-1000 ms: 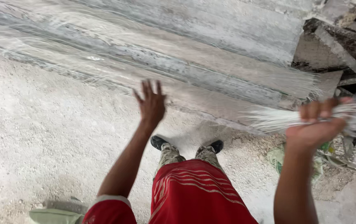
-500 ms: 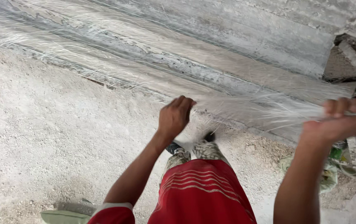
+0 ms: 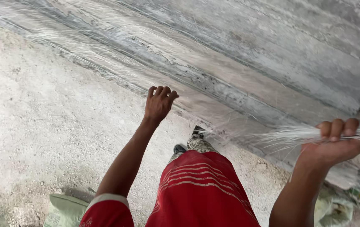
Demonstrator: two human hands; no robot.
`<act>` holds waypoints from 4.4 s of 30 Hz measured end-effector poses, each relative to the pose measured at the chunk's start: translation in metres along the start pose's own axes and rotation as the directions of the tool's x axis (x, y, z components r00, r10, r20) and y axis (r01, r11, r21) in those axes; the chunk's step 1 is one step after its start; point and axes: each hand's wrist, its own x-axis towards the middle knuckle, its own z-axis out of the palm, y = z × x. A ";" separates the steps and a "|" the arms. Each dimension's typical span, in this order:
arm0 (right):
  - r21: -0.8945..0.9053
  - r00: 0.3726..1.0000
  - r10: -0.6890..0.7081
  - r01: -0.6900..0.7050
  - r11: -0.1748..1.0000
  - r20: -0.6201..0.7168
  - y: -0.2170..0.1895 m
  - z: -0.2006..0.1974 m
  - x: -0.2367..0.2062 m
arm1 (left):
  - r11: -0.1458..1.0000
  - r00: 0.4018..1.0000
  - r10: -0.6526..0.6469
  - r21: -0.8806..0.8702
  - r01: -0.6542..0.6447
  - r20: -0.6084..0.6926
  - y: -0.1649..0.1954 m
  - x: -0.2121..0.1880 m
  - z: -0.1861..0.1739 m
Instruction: The person pulls apart bundles of white fiberglass strands and lays them lengthwise into a long plaster cornice mold, pressing them into the grooves. They then scoop plaster slurry from a bowl and spread it over the fibers with a small float, smoothing the surface by hand.
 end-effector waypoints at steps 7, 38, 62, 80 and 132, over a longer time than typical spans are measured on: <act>0.034 0.941 0.198 -0.215 0.976 0.274 0.061 0.071 -0.003 | 0.971 0.980 -0.176 0.183 0.157 0.093 -0.040 0.001 0.000; 0.015 0.998 -0.036 0.035 0.999 0.051 0.172 0.259 -0.164 | 0.916 0.984 -0.171 0.375 0.142 0.046 -0.312 0.016 -0.073; -0.058 0.976 -0.211 0.214 0.975 0.050 0.203 0.221 -0.088 | 0.994 0.951 0.104 -0.073 -0.086 0.292 -0.333 0.011 -0.063; -0.115 0.995 -0.066 0.075 0.991 0.080 0.220 0.346 -0.212 | 0.985 0.994 -0.040 -0.166 0.057 0.105 -0.480 0.016 -0.107; 0.171 0.931 0.229 -0.284 0.943 0.284 0.455 0.695 -0.468 | 0.803 0.996 0.020 -0.595 0.038 0.091 -0.673 0.005 -0.187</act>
